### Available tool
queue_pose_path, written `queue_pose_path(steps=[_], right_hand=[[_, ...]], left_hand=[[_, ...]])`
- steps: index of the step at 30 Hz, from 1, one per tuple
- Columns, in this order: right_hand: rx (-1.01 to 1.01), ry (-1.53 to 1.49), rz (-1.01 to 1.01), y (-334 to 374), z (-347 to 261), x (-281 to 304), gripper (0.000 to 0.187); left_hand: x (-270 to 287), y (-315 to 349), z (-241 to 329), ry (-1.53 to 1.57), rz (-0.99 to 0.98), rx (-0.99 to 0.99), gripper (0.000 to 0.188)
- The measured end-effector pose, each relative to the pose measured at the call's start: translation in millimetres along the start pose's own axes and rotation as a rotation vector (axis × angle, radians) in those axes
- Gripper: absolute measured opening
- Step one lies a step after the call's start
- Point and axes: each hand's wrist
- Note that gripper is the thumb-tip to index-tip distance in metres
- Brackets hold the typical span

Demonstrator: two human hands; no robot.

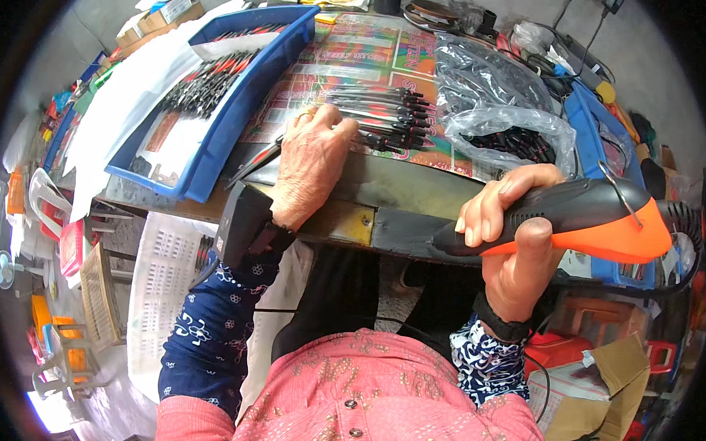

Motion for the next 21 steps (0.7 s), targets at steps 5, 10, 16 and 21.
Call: queue_pose_path(steps=[5, 10, 16, 21], right_hand=[[-0.001, -0.007, 0.013, 1.6, 0.5, 6.2, 0.054], [-0.007, -0.009, 0.000, 1.8, 1.4, 9.4, 0.052], [0.015, 0.007, 0.007, 1.0, 1.2, 7.6, 0.053], [0.014, 0.013, -0.007, 3.1, 0.3, 6.6, 0.054]], left_hand=[[-3.2, -2.4, -0.1, 0.025, -0.049, -0.022, 0.011], [1.7, -6.1, 2.8, 0.082, -0.104, -0.082, 0.010], [5.2, -6.1, 5.4, 0.113, -0.221, -0.155, 0.004], [-2.7, 0.7, 7.6, 0.042, -0.122, -0.203, 0.006]])
Point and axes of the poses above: each hand's wrist, its own y-axis away from the middle knuckle, its own x-axis out of the back of the hand, z = x × y, and after that the axes turned 5 degrees about -x, right-handed
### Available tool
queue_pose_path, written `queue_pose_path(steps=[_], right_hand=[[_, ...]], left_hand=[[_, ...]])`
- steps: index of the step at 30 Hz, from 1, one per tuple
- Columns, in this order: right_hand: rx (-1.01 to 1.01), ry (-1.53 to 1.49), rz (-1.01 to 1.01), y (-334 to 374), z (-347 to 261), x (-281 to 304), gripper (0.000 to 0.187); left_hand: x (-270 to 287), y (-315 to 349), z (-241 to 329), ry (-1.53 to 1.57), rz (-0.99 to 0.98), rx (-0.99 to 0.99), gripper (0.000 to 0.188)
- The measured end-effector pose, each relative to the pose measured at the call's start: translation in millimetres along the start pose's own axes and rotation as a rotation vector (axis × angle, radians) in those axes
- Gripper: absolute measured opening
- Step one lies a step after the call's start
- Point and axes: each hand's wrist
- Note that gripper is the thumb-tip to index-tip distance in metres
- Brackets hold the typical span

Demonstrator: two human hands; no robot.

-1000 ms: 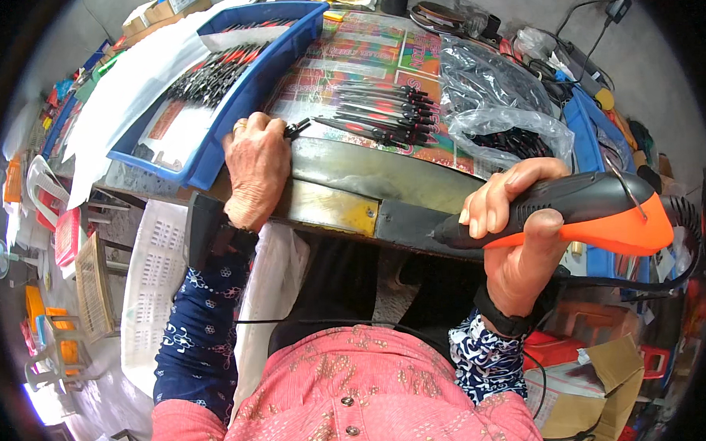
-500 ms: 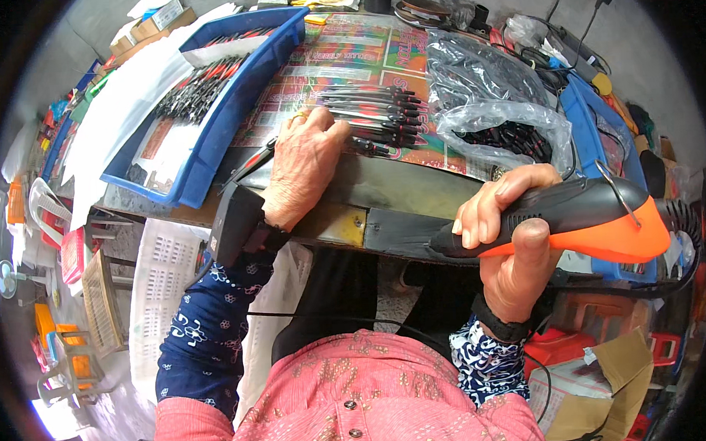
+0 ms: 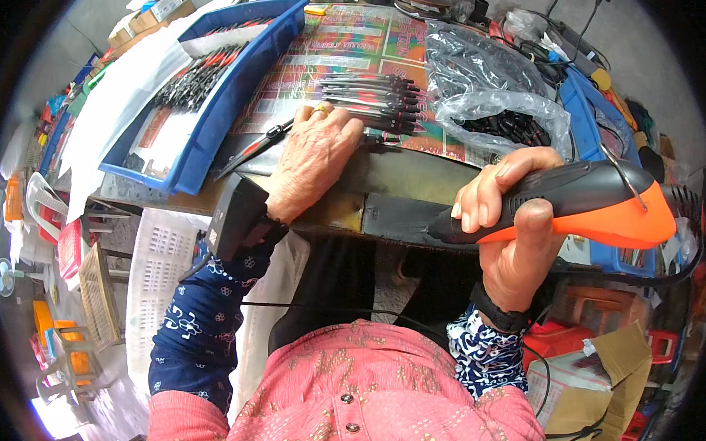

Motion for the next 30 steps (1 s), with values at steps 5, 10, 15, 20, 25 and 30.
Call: queue_pose_path(steps=[5, 10, 15, 20, 25, 30], right_hand=[[0.026, -0.006, -0.034, 1.8, -2.3, -0.1, 0.056], [0.051, -0.019, -0.032, 4.4, -5.0, -3.0, 0.056], [0.079, 0.001, -0.079, 5.3, -7.5, -4.7, 0.056], [0.090, 0.045, -0.092, 7.6, -8.8, -8.6, 0.057], [0.086, 0.026, -0.115, 8.6, -8.1, -14.1, 0.059], [0.077, 0.027, -0.125, 8.1, -6.1, -20.1, 0.060]], left_hand=[[2.4, 0.8, 6.6, 0.106, 0.101, 0.032, 0.014], [27.8, 2.7, 35.2, 0.459, 0.195, 0.220, 0.020], [58.6, 26.3, 82.2, 1.304, 0.071, 0.753, 0.012], [61.3, 46.9, 105.2, 1.705, 0.028, 0.987, 0.015], [56.4, 57.7, 122.7, 1.790, 0.057, 1.153, 0.011], [50.5, 56.4, 130.4, 1.767, 0.037, 1.298, 0.012]])
Point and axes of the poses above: each hand's wrist, its own y-axis away from the middle knuckle, its own x-axis out of the back of the hand, z = x × y, and after that the axes turned 5 degrees about -x, right-handed
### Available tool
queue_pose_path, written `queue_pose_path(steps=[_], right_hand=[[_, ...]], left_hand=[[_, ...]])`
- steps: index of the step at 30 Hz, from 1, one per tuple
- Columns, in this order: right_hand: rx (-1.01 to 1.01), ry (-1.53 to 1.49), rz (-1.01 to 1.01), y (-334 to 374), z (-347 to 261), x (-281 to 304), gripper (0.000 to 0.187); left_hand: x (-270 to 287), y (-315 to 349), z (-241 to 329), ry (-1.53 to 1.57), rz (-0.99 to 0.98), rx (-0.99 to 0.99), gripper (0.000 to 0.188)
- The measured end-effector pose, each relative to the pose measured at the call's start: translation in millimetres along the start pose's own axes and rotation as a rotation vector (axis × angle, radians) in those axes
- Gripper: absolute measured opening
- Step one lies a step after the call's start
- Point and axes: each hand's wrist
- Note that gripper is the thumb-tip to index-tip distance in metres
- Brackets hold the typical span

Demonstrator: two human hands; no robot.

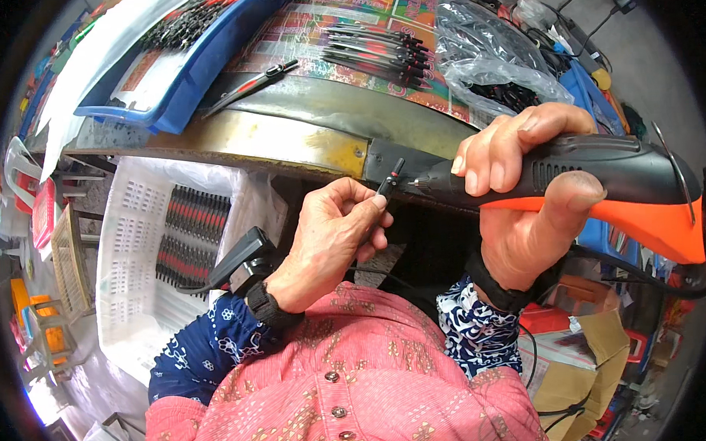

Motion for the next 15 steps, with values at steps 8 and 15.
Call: queue_pose_path(steps=[8, 15], right_hand=[[0.009, 0.008, -0.037, -4.7, 5.8, -5.3, 0.061], [-0.002, 0.009, 0.002, -4.1, 9.2, -7.3, 0.062]], left_hand=[[-3.7, -2.4, -0.5, -0.012, 0.011, 0.020, 0.012], [-5.7, -2.6, -1.8, -0.020, 0.005, 0.004, 0.014]])
Point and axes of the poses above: each hand's wrist, its own y-axis away from the middle knuckle, its own x-axis out of the back of the hand, z = x × y, and after that the axes turned 5 degrees about -x, right-handed
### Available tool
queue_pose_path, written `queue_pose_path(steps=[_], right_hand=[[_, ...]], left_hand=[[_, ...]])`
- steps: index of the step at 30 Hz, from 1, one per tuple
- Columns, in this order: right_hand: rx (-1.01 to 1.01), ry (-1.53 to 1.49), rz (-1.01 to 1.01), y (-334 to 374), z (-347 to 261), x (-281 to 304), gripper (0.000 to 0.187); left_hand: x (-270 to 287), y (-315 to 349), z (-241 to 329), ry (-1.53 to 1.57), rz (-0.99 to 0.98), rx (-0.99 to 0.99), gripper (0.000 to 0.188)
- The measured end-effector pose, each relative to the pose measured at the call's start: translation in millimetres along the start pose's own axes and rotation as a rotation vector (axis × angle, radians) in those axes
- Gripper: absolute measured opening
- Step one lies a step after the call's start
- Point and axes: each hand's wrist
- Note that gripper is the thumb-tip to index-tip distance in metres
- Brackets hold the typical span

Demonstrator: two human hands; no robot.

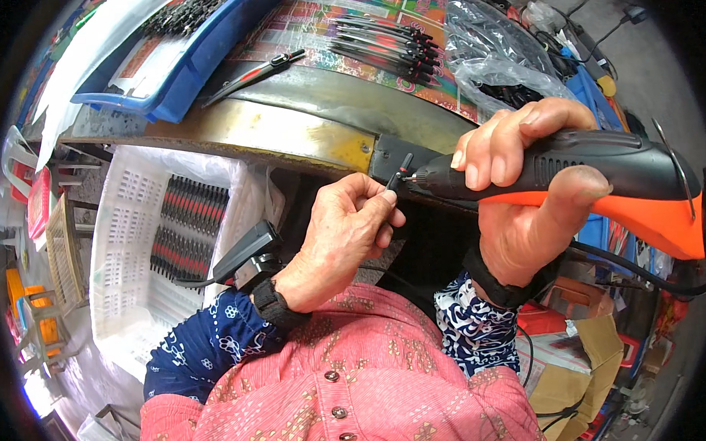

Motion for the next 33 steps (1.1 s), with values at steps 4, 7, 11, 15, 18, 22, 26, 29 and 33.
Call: queue_pose_path(steps=[4, 7, 11, 15, 18, 22, 26, 29, 33], right_hand=[[-0.003, 0.006, 0.001, -0.6, 1.1, 0.1, 0.062], [-0.005, 0.008, 0.002, -0.8, 1.3, -0.4, 0.062], [0.011, 0.049, -0.009, -1.1, 1.1, -3.7, 0.063], [-0.015, 0.116, 0.014, -3.0, 0.3, -10.7, 0.064], [-0.005, 0.252, 0.050, -3.8, -2.4, -16.1, 0.066], [-0.016, 0.302, 0.015, -7.8, -4.7, -16.6, 0.068], [-0.045, 0.266, -0.006, -7.0, -4.6, -15.9, 0.067], [-0.021, 0.299, 0.004, -6.5, -4.0, -16.3, 0.066], [0.018, 0.298, 0.087, -5.9, 0.3, -19.1, 0.066]], left_hand=[[-1.3, 0.0, -0.1, -0.013, 0.000, -0.012, 0.014], [-1.8, 0.5, 0.5, -0.024, 0.005, -0.018, 0.013], [-3.0, 2.3, 1.1, -0.002, 0.005, -0.022, 0.014], [-4.3, 3.0, 0.7, -0.002, 0.006, -0.027, 0.015], [-6.4, 3.7, -0.1, 0.059, 0.034, -0.002, 0.014], [-7.0, 2.7, 0.5, 0.113, 0.022, -0.001, 0.013], [-8.4, 3.0, 0.7, 0.130, 0.023, 0.015, 0.012], [-8.2, 3.1, 1.7, 0.133, 0.025, 0.026, 0.012], [-8.8, 4.2, 2.0, 0.161, 0.031, 0.021, 0.013]])
Point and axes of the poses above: each hand's wrist, its own y-axis away from the middle knuckle, its own x-axis out of the back of the hand, z = x × y, and after that the axes turned 5 degrees about -x, right-handed
